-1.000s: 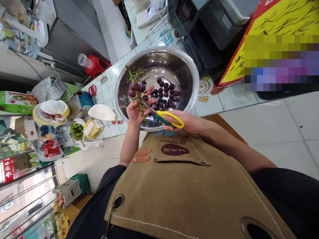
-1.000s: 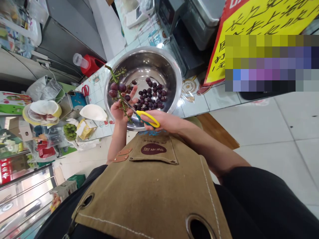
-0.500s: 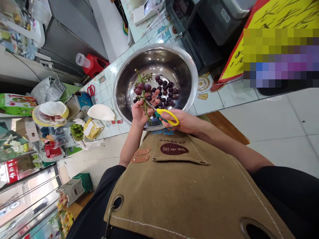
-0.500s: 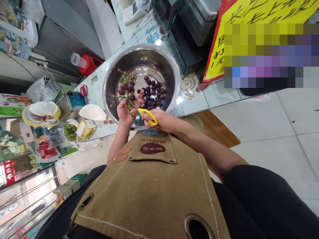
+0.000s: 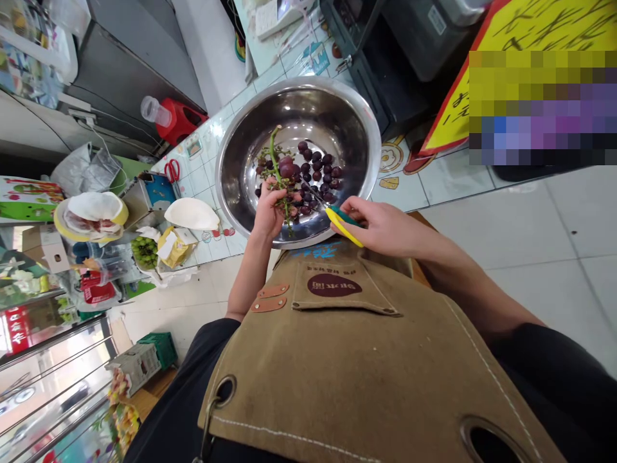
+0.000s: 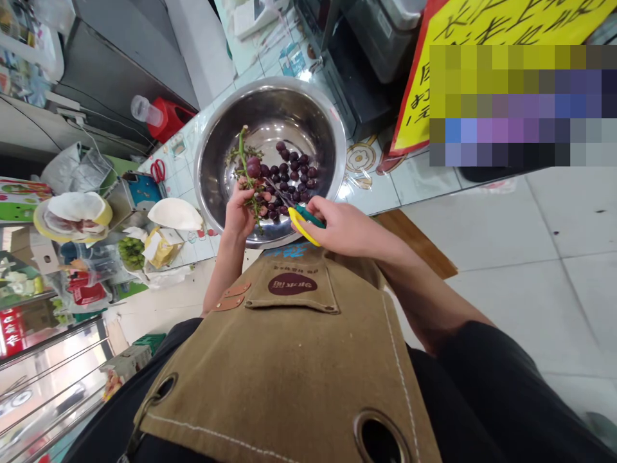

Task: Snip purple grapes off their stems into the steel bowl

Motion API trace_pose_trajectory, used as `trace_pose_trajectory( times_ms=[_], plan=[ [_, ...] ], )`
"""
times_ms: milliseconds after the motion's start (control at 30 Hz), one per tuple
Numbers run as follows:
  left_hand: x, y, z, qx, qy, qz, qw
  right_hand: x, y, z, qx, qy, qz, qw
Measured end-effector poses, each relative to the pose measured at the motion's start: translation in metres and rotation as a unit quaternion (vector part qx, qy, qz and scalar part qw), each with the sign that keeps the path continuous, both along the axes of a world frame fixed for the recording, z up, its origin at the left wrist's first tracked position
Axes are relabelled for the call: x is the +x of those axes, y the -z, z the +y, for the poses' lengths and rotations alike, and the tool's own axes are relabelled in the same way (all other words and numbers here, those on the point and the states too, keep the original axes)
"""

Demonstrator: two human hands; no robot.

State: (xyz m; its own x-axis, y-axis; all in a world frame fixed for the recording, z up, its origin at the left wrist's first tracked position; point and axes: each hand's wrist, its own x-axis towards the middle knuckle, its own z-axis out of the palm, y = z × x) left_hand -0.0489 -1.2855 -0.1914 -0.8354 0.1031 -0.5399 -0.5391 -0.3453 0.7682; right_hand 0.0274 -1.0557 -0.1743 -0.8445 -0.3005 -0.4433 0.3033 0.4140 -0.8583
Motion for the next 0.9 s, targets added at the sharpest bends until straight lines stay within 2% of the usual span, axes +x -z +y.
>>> trace_pose_trajectory(
  times_ms=[133,233,433,533,700,900],
  plan=[
    [0.002,-0.013,-0.004,0.008,0.030,0.013,0.999,-0.007,-0.007,0.005,0.029,-0.058,0.032,0.997],
    [0.002,-0.020,-0.007,0.019,0.068,-0.007,0.997,-0.010,-0.010,0.005,0.045,-0.075,0.065,0.994],
    [0.003,-0.022,-0.010,0.081,0.113,-0.042,0.989,-0.010,-0.012,0.002,0.082,-0.081,0.111,0.987],
    [0.003,-0.022,-0.009,0.087,0.119,-0.064,0.987,-0.012,-0.013,0.002,0.080,-0.079,0.106,0.988],
    [0.002,-0.019,-0.011,0.029,0.161,-0.087,0.983,-0.013,-0.010,-0.001,0.019,-0.056,0.050,0.997],
    [0.001,-0.008,-0.022,-0.012,0.186,-0.106,0.977,-0.003,0.006,-0.014,-0.095,-0.026,-0.084,0.992]
  ],
)
